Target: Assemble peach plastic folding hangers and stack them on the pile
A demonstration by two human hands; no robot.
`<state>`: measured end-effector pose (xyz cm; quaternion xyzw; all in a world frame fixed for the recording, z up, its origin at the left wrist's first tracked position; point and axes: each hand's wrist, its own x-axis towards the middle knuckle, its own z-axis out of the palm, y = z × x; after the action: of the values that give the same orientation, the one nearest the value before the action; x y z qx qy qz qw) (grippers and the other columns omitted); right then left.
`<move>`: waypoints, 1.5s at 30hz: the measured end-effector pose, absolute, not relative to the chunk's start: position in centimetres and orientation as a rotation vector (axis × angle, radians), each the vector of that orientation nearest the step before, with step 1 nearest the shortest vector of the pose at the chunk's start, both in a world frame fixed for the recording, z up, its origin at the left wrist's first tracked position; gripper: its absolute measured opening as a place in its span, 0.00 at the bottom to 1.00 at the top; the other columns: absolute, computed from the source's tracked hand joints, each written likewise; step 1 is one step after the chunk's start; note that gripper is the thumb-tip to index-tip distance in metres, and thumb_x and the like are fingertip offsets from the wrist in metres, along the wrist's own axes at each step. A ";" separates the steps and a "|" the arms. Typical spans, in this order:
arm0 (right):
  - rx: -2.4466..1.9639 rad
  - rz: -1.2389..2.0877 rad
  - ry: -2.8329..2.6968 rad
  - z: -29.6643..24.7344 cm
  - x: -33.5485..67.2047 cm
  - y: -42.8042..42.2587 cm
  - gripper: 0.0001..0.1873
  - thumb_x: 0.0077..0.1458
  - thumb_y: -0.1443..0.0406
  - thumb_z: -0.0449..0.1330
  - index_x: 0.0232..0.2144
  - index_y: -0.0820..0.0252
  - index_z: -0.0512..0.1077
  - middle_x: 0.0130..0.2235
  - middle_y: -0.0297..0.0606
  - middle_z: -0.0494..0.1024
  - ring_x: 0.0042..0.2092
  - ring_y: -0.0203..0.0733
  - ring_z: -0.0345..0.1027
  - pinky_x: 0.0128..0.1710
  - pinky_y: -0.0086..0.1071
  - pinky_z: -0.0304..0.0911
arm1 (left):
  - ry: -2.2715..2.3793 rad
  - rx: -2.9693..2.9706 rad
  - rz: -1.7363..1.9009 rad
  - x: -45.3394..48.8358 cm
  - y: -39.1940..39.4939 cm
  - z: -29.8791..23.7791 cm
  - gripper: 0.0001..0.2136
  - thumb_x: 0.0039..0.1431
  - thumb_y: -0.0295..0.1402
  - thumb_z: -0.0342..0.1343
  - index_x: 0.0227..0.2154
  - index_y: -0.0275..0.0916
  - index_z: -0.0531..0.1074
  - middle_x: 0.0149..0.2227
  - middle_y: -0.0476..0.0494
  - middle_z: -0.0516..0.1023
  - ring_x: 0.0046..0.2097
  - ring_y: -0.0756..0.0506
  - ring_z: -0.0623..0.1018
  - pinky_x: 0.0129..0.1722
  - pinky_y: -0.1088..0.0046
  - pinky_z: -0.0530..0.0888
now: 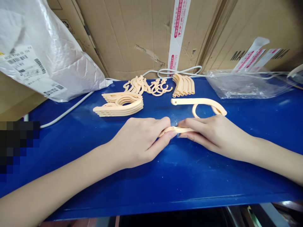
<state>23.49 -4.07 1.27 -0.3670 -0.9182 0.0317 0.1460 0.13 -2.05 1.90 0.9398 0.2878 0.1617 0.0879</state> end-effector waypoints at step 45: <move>-1.082 0.549 -2.588 1.9 22.9 -5.0 0.17 0.67 0.57 0.48 0.37 0.57 0.74 0.29 0.32 0.78 0.28 0.33 0.70 0.29 0.27 0.58 | 0.787 3.606 0.310 0.2 -2.4 1.9 0.17 0.70 0.35 0.36 0.26 0.39 0.61 0.19 0.50 0.65 0.17 0.49 0.67 0.16 0.73 0.51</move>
<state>22.92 -4.96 1.88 -0.3746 -0.8964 0.1900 0.1412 0.24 -2.45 1.87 0.9354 0.2042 0.0803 -0.2774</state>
